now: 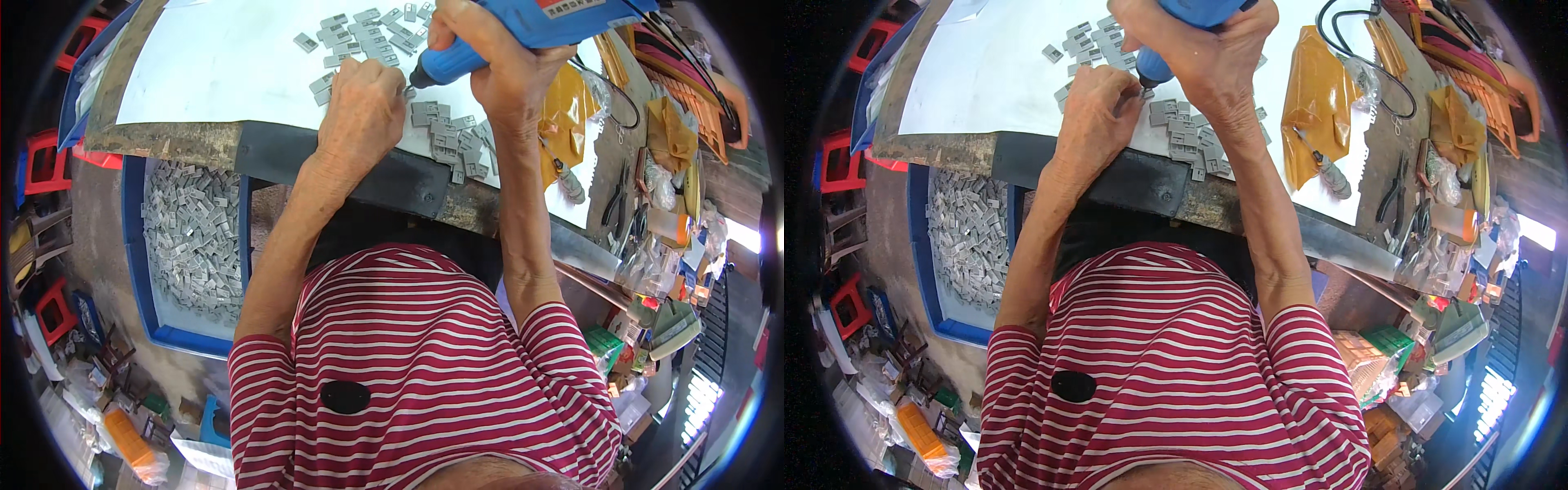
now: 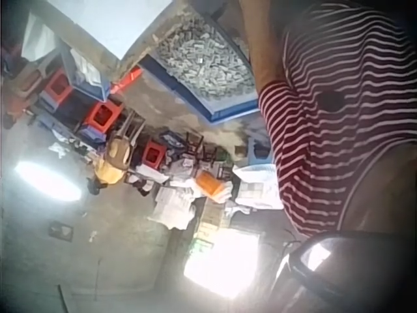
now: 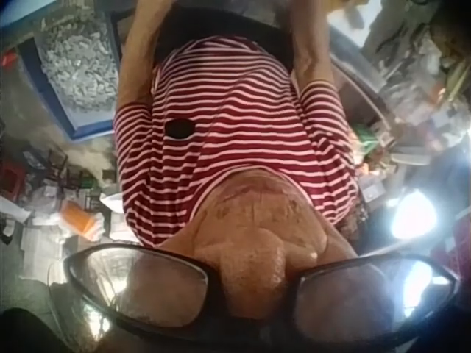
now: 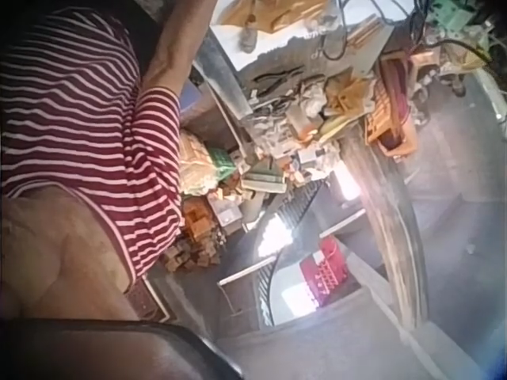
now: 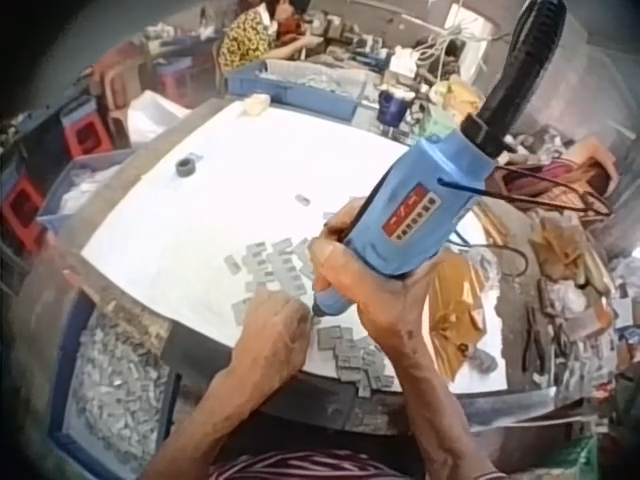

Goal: Manually assembling small metal and plastic components using electric and manual screwdrivers at a workshop bench.

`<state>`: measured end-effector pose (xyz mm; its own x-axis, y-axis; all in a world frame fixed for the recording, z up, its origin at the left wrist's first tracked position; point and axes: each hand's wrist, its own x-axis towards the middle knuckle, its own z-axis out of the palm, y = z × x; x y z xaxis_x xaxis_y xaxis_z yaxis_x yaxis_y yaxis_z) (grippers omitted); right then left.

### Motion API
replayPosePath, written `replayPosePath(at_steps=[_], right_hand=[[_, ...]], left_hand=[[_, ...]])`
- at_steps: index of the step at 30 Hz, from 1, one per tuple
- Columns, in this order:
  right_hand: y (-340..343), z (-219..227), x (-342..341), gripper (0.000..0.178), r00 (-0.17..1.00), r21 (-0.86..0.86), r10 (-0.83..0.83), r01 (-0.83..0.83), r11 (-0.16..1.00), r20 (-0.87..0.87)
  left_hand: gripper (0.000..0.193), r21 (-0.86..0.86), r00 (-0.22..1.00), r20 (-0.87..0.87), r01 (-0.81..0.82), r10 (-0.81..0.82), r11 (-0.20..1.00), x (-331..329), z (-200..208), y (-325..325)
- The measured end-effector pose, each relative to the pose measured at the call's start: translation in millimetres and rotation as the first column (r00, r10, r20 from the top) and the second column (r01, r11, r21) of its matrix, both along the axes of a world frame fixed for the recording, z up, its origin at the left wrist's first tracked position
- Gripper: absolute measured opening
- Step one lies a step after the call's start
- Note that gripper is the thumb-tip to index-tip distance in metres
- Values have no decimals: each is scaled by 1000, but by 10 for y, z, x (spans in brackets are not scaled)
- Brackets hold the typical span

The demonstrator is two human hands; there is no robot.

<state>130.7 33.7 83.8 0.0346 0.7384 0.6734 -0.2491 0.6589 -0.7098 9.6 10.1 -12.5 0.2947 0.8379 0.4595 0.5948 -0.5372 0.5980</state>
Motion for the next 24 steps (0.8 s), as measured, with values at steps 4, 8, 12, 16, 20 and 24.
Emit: replayPosePath(at_steps=[4,8,12,16,20,24], right_hand=[[180,-93,-37,18,992,162,126,-122,979,-19],[-10,13,-17,18,984,-182,-49,81,980,173],[184,-175,-6,18,996,-7,24,-23,1000,81],[266,-229,-6,21,984,188,174,-176,966,26],[330,-272,69,23,936,205,345,-325,923,-71],[22,0,95,23,988,-226,154,-143,964,32]], left_hand=[[6,-37,999,36,3,-1,999,-4,-3,18],[5,-70,998,66,8,-4,998,-8,9,37],[6,-63,999,39,26,-24,998,4,15,49],[8,-28,998,59,33,-31,999,-10,-40,47],[12,111,998,50,33,-39,993,-8,-16,41],[14,112,998,11,59,-61,992,-21,14,28]])
